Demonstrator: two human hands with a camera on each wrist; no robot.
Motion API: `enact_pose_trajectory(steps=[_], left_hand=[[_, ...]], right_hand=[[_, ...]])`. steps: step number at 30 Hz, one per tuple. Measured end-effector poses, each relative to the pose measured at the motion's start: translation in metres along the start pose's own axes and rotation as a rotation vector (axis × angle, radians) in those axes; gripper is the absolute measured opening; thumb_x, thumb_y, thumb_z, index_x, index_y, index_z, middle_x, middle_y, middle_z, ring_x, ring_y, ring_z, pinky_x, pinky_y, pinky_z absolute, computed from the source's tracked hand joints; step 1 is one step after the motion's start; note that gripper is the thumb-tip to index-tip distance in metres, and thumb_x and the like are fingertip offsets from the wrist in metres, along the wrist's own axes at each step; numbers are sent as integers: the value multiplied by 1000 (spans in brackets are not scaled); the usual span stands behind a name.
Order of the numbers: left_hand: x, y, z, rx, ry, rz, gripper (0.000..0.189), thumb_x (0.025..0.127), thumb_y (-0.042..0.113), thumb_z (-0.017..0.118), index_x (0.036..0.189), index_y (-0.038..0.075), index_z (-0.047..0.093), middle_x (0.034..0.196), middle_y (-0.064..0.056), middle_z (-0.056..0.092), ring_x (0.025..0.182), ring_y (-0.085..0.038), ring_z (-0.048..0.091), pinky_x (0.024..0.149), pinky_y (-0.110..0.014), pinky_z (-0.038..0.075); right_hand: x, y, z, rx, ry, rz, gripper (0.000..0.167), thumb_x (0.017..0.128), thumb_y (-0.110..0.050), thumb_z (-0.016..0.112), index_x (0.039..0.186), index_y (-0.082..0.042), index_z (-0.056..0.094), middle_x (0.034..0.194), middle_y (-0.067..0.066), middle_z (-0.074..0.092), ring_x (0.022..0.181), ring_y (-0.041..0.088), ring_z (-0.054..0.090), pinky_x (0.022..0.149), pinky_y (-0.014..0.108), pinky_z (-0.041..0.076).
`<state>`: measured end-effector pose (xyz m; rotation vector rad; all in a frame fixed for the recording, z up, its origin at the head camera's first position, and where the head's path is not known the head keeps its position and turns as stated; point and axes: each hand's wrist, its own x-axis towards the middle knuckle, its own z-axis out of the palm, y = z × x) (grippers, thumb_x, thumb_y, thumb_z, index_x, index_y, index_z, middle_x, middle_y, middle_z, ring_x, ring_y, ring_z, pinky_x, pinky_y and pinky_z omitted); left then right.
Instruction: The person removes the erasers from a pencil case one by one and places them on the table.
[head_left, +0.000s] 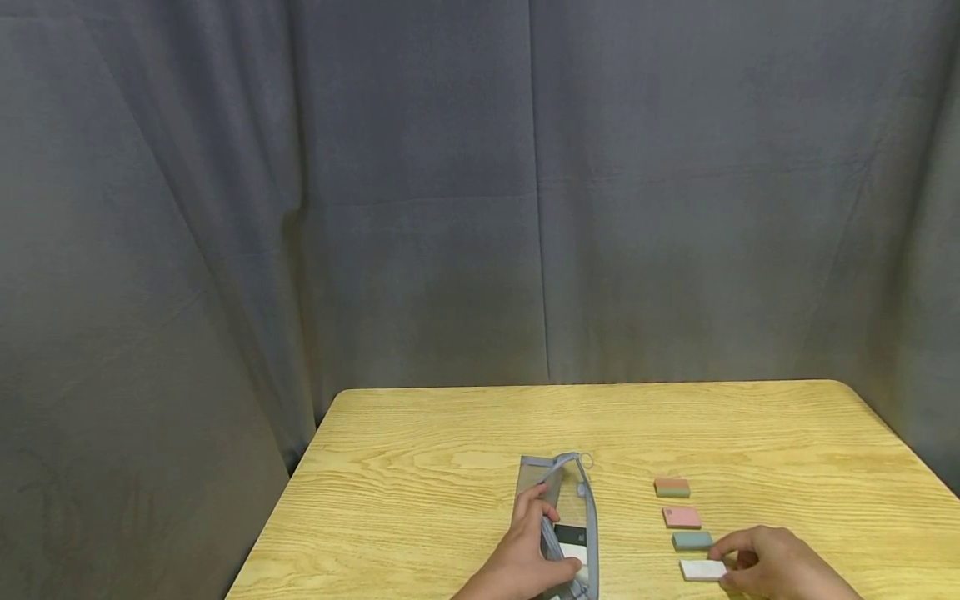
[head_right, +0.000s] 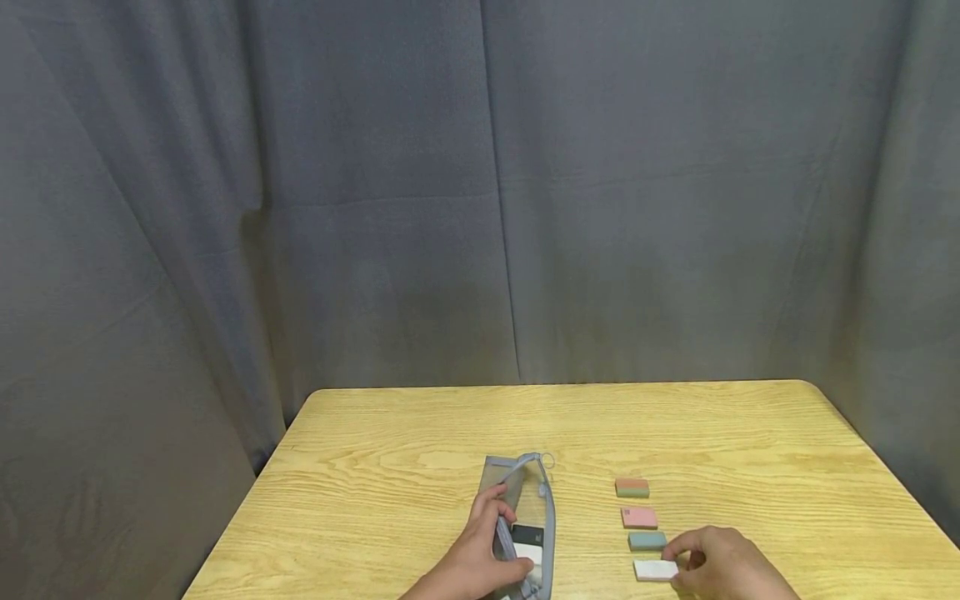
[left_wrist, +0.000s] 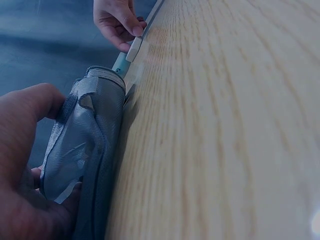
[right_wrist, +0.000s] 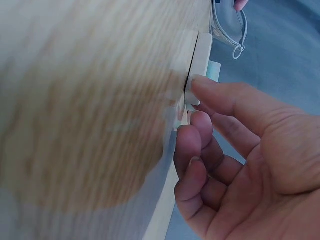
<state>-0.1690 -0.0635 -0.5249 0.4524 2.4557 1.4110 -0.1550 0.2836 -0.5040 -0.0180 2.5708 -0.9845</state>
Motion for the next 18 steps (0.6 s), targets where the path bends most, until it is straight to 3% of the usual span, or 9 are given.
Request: enact_pose_trajectory(steps=[11, 18], left_hand=[[0, 1, -1, -1, -2, -8, 49, 80, 31, 80, 112, 17, 46, 161, -2, 16, 133, -41, 44, 81, -32, 53], [0, 0, -1, 3, -4, -7, 49, 80, 31, 80, 113, 17, 46, 161, -2, 16, 132, -42, 44, 80, -30, 53]], right_hand=[[-2, -3, -3, -4, -7, 27, 25, 83, -14, 82, 107, -11, 76, 86, -1, 64, 78, 19, 52, 70, 34, 45], [-7, -3, -10, -55, 9, -97, 17, 89, -21, 77, 105, -16, 76, 77, -2, 57, 72, 15, 47, 61, 27, 37]])
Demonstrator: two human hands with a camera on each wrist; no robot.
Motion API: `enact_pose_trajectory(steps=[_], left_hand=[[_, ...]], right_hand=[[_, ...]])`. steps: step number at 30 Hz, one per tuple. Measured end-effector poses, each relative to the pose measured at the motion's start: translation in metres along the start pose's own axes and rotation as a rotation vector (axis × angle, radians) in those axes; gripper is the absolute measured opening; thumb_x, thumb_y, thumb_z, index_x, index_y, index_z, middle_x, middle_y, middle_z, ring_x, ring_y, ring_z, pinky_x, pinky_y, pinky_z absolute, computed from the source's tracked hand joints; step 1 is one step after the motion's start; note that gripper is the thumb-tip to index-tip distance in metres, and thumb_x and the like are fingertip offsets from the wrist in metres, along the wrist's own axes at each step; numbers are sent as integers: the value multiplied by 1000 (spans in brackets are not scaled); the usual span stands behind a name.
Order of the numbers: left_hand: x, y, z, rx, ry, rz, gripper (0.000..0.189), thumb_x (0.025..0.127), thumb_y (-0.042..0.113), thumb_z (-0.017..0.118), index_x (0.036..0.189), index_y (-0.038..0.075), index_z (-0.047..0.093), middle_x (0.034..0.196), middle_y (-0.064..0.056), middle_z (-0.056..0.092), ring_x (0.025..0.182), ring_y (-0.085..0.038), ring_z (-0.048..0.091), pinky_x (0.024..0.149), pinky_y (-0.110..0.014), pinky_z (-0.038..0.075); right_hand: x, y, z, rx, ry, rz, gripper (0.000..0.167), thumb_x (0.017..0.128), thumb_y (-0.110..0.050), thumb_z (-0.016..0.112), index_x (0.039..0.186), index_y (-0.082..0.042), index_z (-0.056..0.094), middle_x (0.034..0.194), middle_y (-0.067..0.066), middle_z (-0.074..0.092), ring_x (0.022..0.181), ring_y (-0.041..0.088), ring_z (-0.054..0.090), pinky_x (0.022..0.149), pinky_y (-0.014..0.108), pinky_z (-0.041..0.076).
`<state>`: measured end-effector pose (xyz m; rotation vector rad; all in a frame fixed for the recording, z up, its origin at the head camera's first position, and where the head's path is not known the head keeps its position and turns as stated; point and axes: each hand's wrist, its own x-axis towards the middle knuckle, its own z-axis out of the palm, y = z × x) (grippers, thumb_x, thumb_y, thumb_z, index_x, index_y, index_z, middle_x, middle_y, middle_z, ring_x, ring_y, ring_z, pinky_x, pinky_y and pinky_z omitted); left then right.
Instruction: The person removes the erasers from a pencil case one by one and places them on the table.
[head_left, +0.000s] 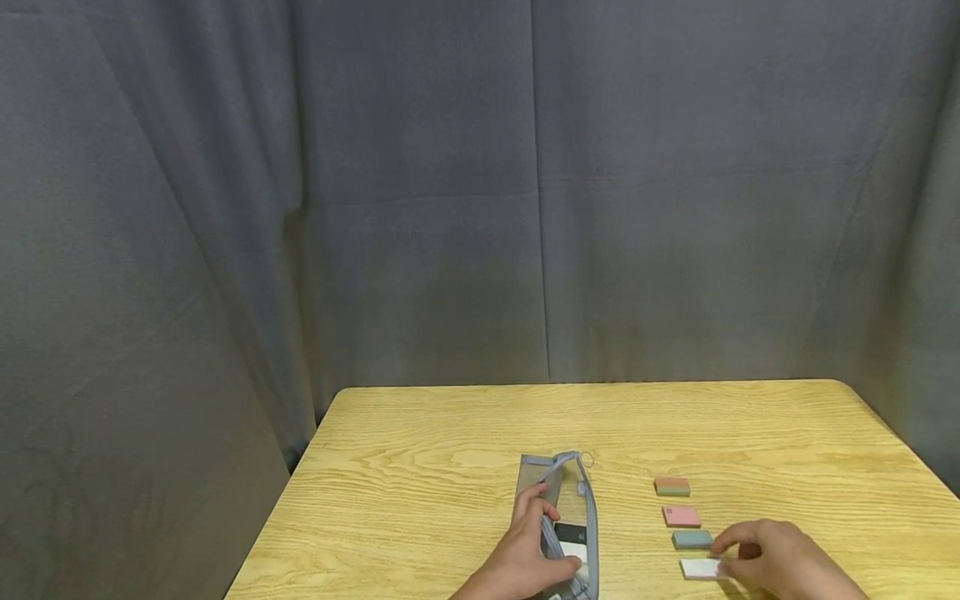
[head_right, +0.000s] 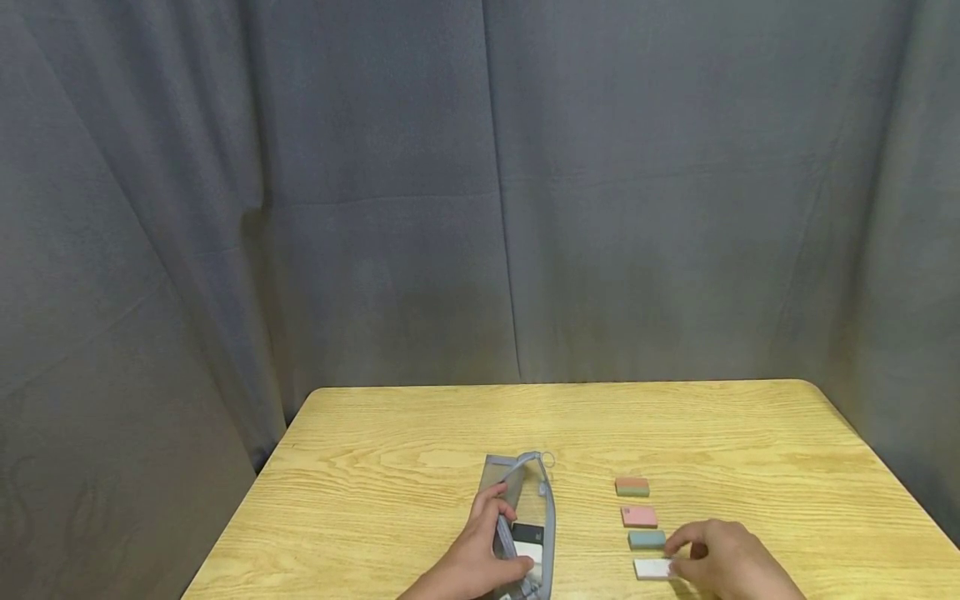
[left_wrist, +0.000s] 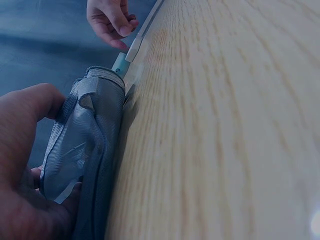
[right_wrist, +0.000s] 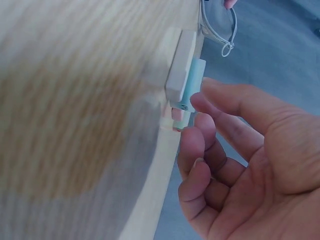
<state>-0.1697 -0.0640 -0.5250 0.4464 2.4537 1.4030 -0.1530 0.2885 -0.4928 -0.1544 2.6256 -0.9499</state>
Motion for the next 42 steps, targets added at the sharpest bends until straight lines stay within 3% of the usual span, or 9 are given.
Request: enact_pose_trajectory(steps=[10, 25, 42], left_hand=[[0, -1, 0, 19, 2, 1, 49, 79, 32, 80, 112, 19, 46, 162, 1, 16, 115, -30, 55, 70, -25, 50], [-1, -2, 0, 24, 0, 11, 48, 81, 33, 80, 112, 20, 46, 162, 2, 16, 116, -31, 55, 71, -26, 50], [1, -3, 1, -2, 3, 3, 49, 80, 32, 80, 112, 19, 46, 161, 0, 16, 126, -39, 49, 76, -28, 51]], right_hand=[[-2, -1, -7, -49, 59, -159, 17, 90, -24, 75, 104, -15, 75, 71, -5, 52, 64, 3, 40, 58, 24, 34], [-3, -19, -6, -105, 133, -187, 16, 89, -23, 76, 103, -16, 76, 72, -8, 55, 66, 2, 43, 61, 23, 38], [-2, -32, -1, -51, 112, -273, 19, 92, -27, 73, 106, -13, 73, 72, -10, 53, 62, 1, 43, 56, 23, 37]])
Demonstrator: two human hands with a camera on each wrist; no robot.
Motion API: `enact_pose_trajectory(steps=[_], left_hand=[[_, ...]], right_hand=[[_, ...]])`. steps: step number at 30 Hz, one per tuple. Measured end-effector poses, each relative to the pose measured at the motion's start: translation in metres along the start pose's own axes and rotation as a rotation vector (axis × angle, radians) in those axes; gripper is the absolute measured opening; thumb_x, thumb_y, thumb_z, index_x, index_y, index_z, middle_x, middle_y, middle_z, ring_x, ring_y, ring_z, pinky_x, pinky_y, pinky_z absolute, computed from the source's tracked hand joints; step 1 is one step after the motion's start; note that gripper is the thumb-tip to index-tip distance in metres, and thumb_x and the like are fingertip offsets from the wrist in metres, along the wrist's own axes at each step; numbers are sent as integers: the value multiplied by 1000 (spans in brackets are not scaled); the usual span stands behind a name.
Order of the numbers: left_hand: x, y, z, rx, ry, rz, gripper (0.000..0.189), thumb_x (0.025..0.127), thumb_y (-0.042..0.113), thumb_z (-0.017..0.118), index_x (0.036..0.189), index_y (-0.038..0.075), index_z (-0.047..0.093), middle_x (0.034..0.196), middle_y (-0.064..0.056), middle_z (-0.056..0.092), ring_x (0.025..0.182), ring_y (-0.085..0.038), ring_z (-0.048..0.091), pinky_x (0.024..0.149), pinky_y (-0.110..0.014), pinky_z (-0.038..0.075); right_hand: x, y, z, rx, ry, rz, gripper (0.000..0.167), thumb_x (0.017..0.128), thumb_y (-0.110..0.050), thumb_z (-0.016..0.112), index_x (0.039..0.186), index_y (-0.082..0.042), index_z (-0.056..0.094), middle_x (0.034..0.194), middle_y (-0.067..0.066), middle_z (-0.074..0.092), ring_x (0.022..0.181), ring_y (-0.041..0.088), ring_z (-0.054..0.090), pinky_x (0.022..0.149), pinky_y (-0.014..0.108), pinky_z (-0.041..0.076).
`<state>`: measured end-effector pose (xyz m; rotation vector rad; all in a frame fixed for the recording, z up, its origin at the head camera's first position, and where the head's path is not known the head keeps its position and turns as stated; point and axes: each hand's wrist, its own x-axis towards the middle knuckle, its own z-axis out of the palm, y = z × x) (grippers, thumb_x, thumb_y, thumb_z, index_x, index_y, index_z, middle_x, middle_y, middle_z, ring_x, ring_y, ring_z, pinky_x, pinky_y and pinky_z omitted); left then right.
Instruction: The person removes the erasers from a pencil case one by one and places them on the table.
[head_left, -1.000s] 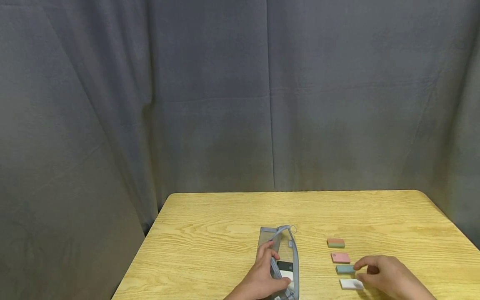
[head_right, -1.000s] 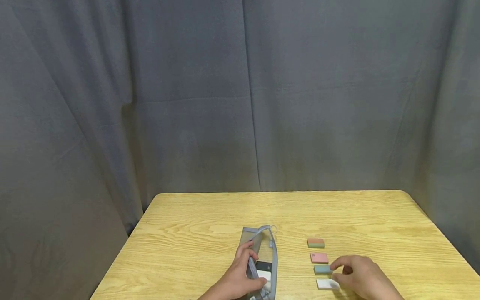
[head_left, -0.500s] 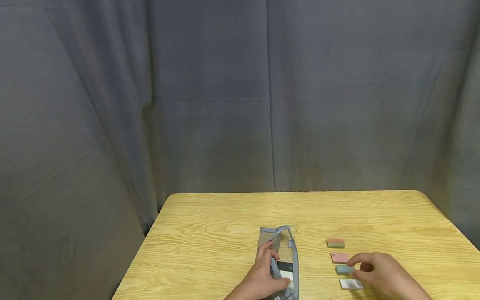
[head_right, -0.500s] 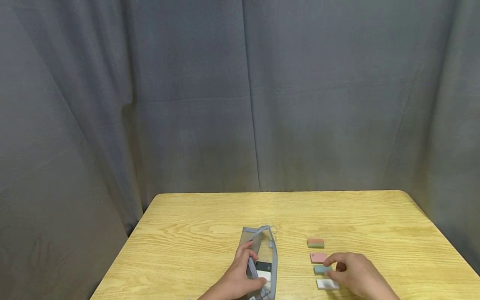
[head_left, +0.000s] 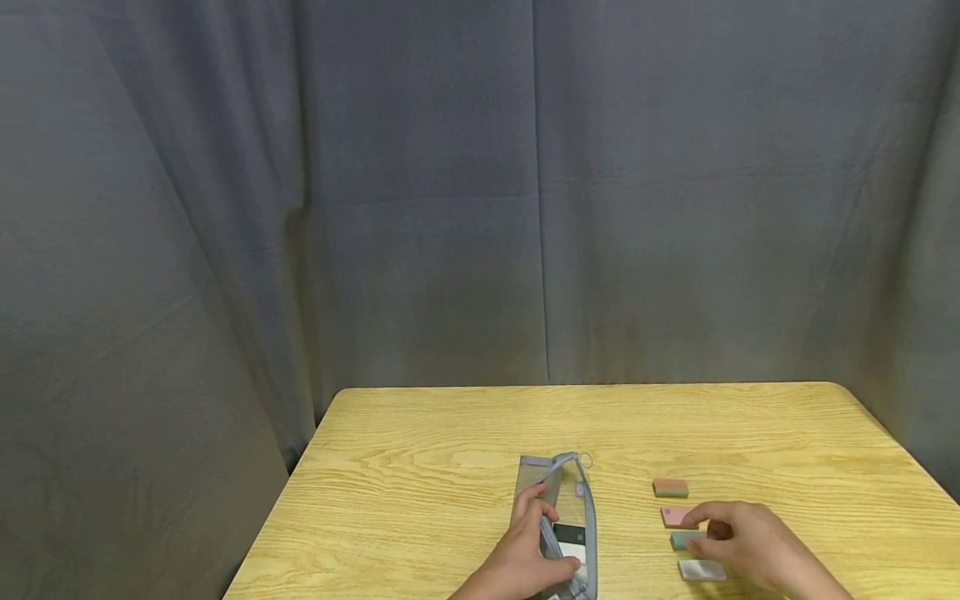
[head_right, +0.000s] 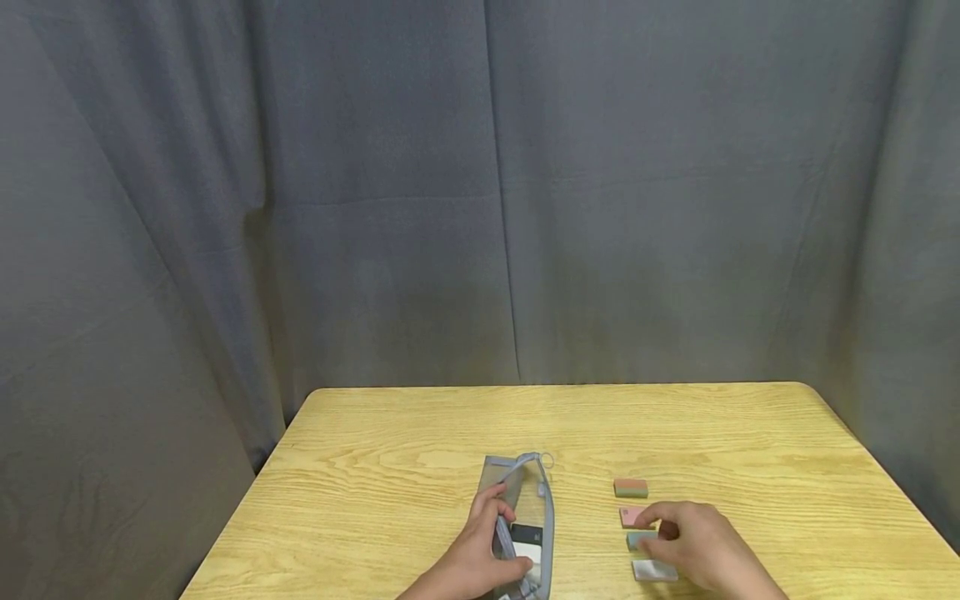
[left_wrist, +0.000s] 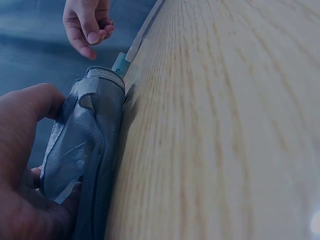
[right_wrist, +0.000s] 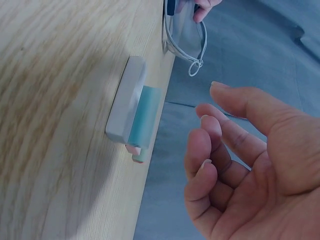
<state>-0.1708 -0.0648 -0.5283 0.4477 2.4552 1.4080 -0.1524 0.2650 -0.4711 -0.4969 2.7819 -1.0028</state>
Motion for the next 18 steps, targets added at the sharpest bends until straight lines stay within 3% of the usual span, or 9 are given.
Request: enact_pose_trajectory(steps=[18], left_hand=[[0, 1, 0, 4, -2, -1, 50, 80, 32, 80, 113, 18, 46, 161, 0, 16, 126, -39, 50, 74, -27, 51]], right_hand=[[7, -10, 6, 17, 15, -32, 19, 91, -27, 75, 105, -14, 75, 73, -11, 55, 63, -1, 43, 58, 22, 39]])
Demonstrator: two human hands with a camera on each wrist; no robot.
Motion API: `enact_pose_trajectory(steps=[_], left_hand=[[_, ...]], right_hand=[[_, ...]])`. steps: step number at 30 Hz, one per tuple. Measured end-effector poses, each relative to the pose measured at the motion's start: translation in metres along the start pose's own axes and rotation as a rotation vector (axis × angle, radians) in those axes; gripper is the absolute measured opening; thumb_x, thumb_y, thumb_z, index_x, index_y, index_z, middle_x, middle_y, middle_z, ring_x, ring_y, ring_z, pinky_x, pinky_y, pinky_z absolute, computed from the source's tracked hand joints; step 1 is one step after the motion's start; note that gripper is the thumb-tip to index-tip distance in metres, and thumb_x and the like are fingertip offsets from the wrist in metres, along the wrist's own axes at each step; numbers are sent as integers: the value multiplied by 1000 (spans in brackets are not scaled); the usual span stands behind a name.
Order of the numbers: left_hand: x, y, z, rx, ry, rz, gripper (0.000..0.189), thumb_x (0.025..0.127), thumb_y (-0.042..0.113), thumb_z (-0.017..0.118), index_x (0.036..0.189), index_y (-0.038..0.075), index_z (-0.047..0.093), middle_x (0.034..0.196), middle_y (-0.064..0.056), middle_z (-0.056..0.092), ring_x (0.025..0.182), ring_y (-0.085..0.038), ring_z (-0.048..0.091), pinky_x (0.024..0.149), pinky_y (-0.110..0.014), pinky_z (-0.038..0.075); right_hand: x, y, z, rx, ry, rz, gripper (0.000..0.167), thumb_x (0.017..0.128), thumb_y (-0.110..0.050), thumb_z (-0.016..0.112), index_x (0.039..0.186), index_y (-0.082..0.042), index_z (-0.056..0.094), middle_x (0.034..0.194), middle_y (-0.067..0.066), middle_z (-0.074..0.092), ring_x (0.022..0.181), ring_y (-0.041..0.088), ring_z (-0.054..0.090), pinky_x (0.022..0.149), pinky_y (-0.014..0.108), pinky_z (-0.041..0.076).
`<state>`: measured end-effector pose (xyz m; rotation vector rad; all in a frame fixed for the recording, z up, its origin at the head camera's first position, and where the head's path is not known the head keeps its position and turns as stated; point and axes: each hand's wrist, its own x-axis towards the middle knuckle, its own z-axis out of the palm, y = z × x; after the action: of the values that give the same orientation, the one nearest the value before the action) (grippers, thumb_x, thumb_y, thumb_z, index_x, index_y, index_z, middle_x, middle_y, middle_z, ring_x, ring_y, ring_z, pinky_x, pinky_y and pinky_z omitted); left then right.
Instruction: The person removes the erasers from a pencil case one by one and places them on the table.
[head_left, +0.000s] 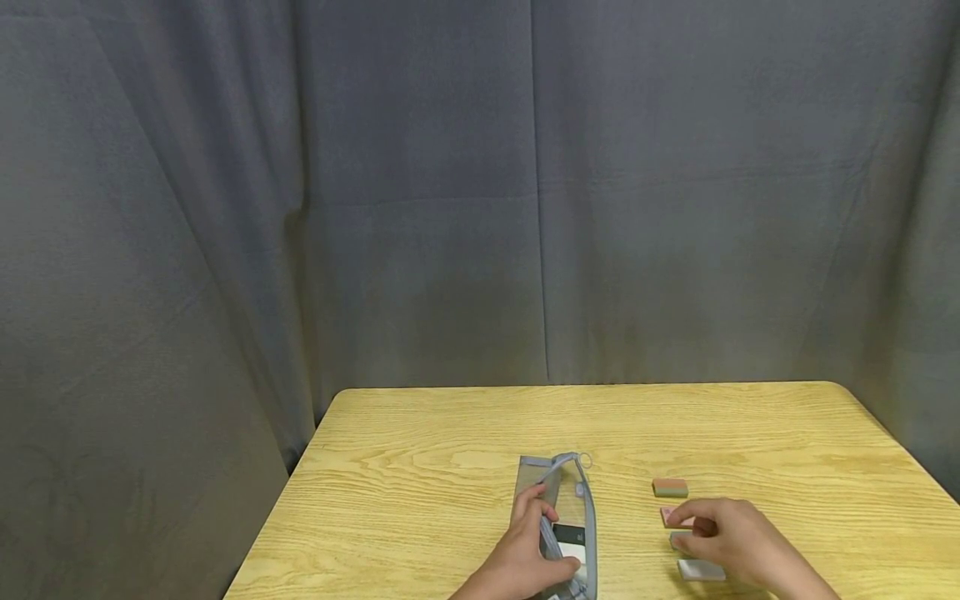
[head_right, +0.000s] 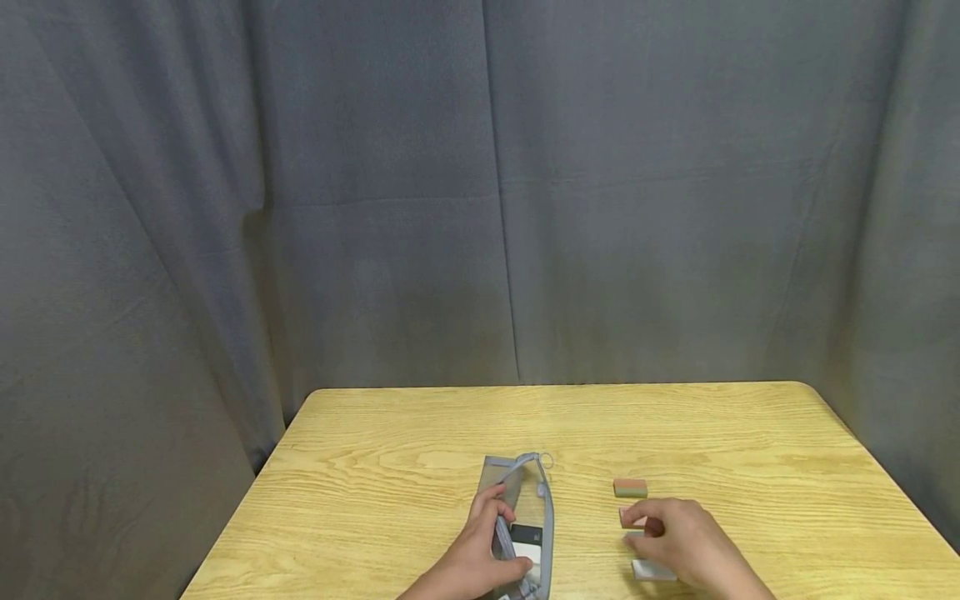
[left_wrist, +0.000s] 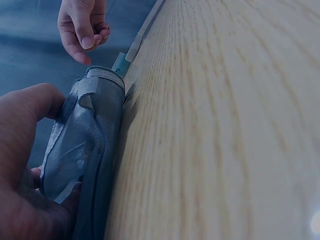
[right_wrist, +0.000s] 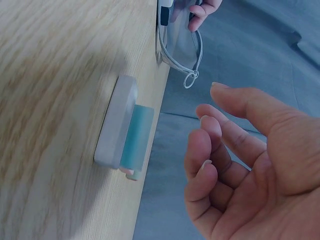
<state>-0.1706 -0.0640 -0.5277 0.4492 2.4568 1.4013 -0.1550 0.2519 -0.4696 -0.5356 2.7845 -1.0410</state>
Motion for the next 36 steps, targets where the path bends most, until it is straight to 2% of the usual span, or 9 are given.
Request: enact_pose_trajectory(steps=[8, 15, 36], left_hand=[[-1, 0, -1, 4, -4, 1, 49, 81, 32, 80, 113, 18, 46, 161, -1, 16, 129, -40, 48, 78, -28, 51], [-2, 1, -1, 8, -6, 3, 48, 82, 33, 80, 113, 19, 45, 162, 0, 16, 122, -37, 53, 76, -28, 51], [-2, 1, -1, 1, -4, 4, 48, 82, 31, 80, 113, 18, 46, 162, -1, 16, 124, -38, 52, 75, -27, 51]], right_hand=[[5, -2, 5, 2, 10, -22, 20, 89, -25, 76, 103, -12, 75, 72, -12, 55, 63, -2, 43, 58, 22, 39], [7, -5, 7, 12, 4, -28, 21, 90, -25, 76, 104, -10, 74, 71, -12, 55, 61, -1, 43, 57, 22, 39], [14, -13, 14, 21, 13, -59, 21, 90, -23, 76, 103, -8, 74, 71, -14, 56, 61, -2, 44, 59, 22, 40]])
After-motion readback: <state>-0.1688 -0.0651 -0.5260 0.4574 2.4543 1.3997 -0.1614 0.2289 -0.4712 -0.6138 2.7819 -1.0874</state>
